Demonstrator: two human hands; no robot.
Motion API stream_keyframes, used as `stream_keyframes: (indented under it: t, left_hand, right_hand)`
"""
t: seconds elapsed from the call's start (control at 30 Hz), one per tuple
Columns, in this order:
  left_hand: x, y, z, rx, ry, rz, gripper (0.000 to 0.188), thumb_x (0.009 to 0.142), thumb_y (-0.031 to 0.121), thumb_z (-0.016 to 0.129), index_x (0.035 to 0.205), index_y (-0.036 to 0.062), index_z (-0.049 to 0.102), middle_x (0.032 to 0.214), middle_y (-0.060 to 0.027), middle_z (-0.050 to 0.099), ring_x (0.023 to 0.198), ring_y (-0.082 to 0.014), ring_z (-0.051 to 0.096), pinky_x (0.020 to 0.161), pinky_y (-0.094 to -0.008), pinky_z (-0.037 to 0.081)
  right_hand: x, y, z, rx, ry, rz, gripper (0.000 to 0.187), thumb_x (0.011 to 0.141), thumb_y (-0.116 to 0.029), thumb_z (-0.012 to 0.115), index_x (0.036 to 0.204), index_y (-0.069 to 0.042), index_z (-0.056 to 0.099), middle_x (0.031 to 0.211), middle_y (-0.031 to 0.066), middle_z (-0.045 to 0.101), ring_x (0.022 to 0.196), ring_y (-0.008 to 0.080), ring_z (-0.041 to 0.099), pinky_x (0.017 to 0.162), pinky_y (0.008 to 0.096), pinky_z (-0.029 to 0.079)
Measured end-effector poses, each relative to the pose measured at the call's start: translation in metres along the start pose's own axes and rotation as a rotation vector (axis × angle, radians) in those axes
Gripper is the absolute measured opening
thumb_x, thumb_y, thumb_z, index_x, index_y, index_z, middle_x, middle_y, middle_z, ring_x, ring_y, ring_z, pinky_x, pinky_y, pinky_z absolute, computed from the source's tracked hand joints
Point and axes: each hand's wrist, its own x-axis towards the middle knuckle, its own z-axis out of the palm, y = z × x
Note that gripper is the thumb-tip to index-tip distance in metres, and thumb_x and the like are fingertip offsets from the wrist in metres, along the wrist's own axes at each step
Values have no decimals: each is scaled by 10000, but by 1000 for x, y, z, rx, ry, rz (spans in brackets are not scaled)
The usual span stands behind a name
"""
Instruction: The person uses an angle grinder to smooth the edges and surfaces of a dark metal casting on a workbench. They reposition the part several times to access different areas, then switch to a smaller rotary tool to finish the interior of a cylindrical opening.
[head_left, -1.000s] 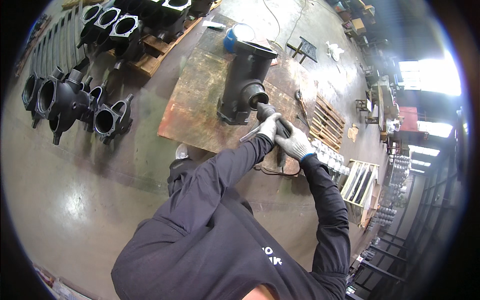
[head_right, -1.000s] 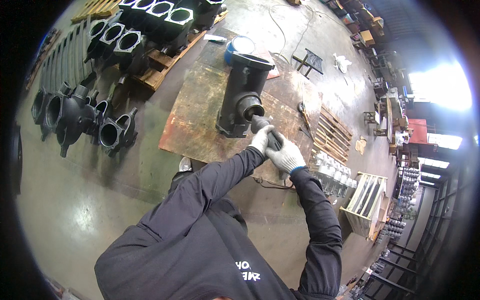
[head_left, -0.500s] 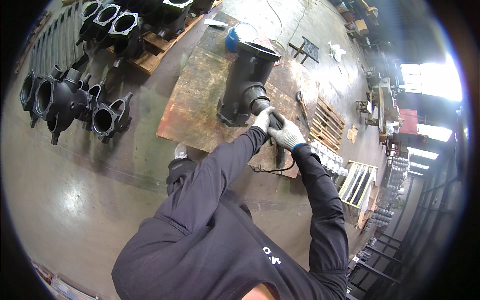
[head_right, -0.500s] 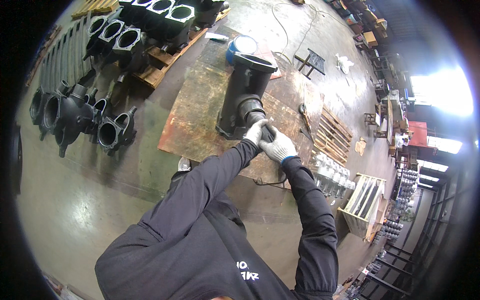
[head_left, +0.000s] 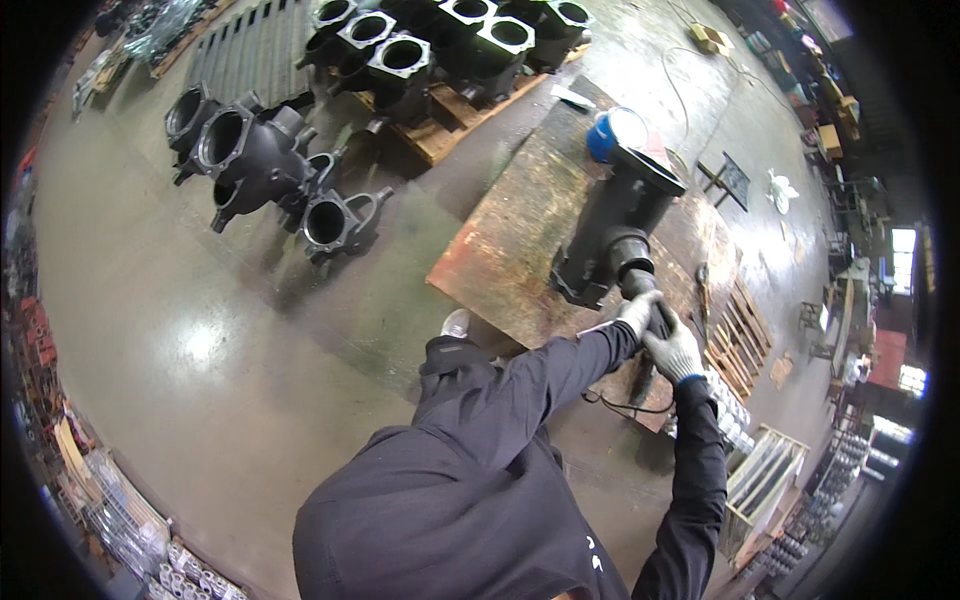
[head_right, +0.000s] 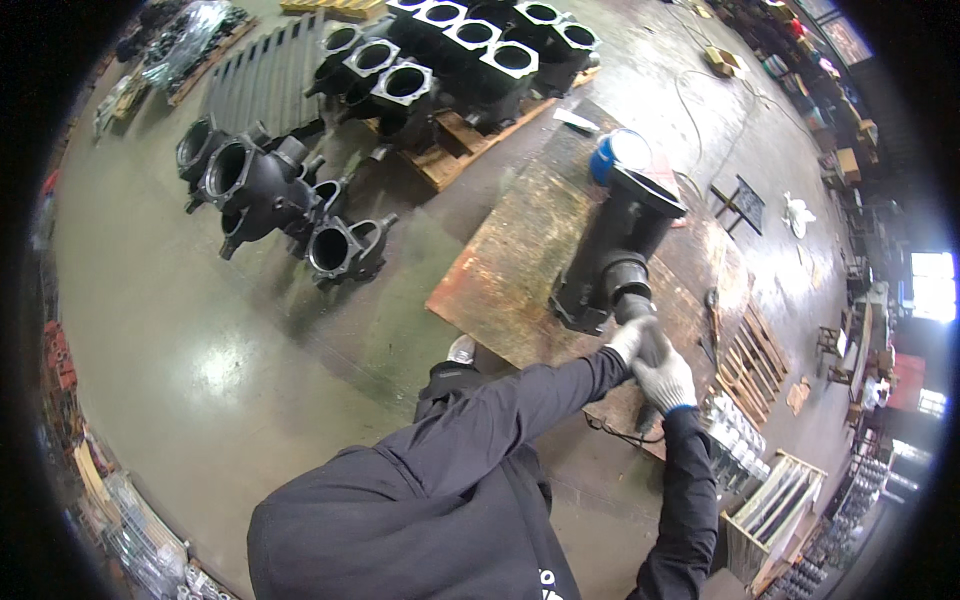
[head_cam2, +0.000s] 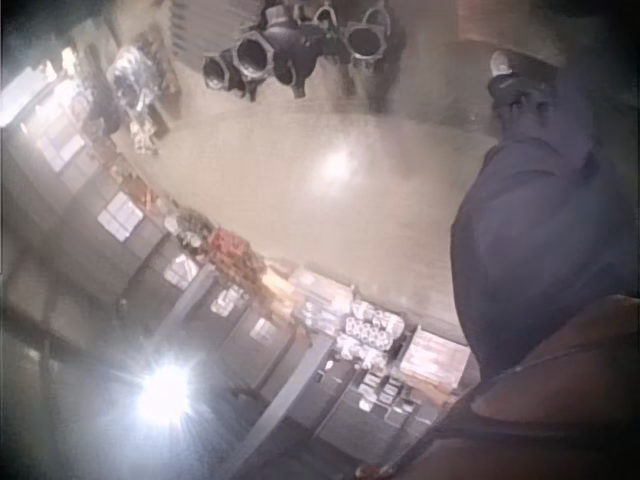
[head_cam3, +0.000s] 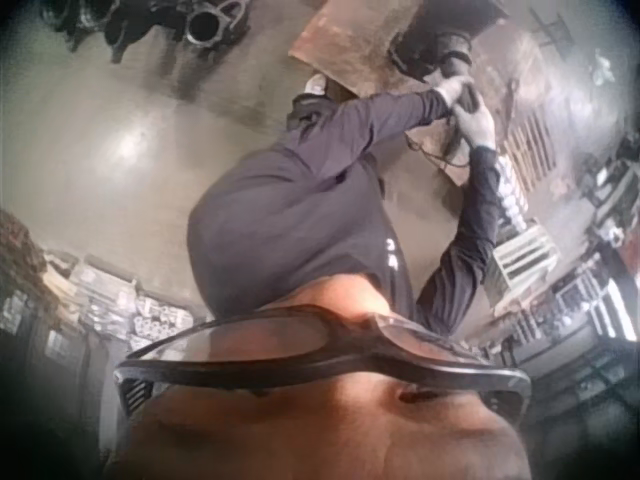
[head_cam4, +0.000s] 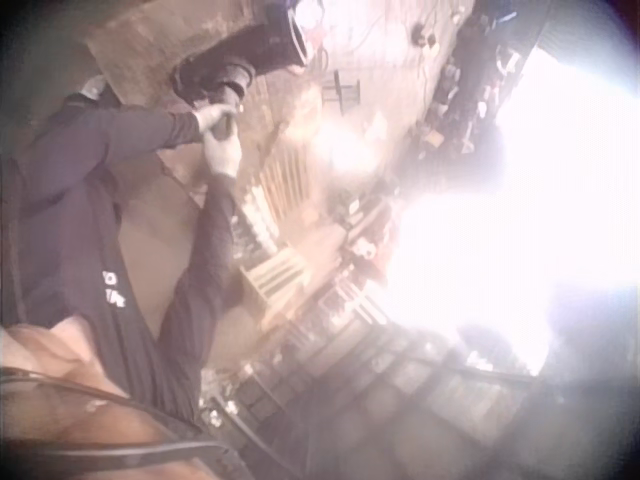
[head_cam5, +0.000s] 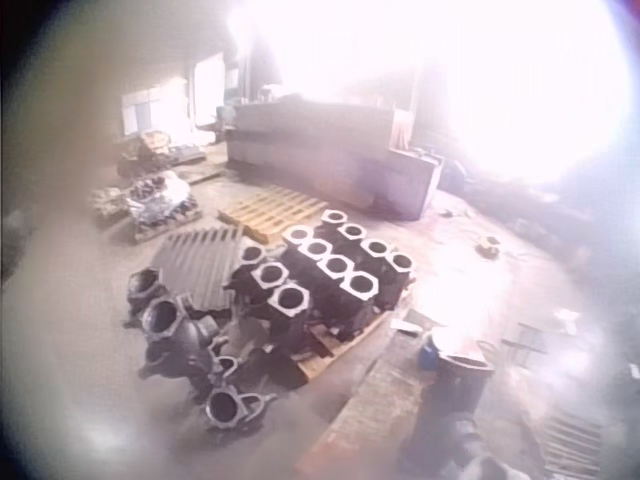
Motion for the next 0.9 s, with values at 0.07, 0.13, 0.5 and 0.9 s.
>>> stream_keyframes:
  t: [0.07, 0.13, 0.5, 0.9]
  left_hand:
    - [1, -21, 2, -27, 139, 183, 704, 923, 531, 630, 1208, -111, 580, 1100, -301, 670, 983, -397, 657, 968, -446, 502]
    - [-4, -38, 7, 36, 279, 281, 674, 940, 511, 635, 1266, -74, 563, 1164, -277, 664, 1033, -387, 645, 976, -436, 497]
    - [-50, -29, 20, -104, 227, 212, 382, 892, 347, 715, 1098, 36, 635, 934, -161, 697, 794, -303, 693, 797, -446, 578]
    - [-64, 29, 31, -94, 218, 163, 529, 877, 385, 741, 1200, -5, 588, 1091, -205, 663, 914, -317, 669, 879, -461, 551]
  right_hand:
    - [-17, 2, -6, 134, -26, 14, 777, 813, -272, 763, 1508, -62, 489, 1237, 257, 699, 1174, 319, 689, 1011, 381, 527]
    - [-32, 0, -6, 267, -9, 19, 767, 818, -234, 759, 1506, -38, 484, 1299, 258, 672, 1208, 302, 672, 1030, 376, 517]
    - [-46, -8, -16, 22, 21, 0, 786, 805, -420, 751, 1496, -135, 507, 1255, 263, 668, 1132, 404, 678, 986, 437, 535]
    - [24, 6, 1, 167, -70, 0, 809, 801, -393, 749, 1483, -37, 501, 1281, 264, 673, 1195, 367, 665, 1034, 406, 515]
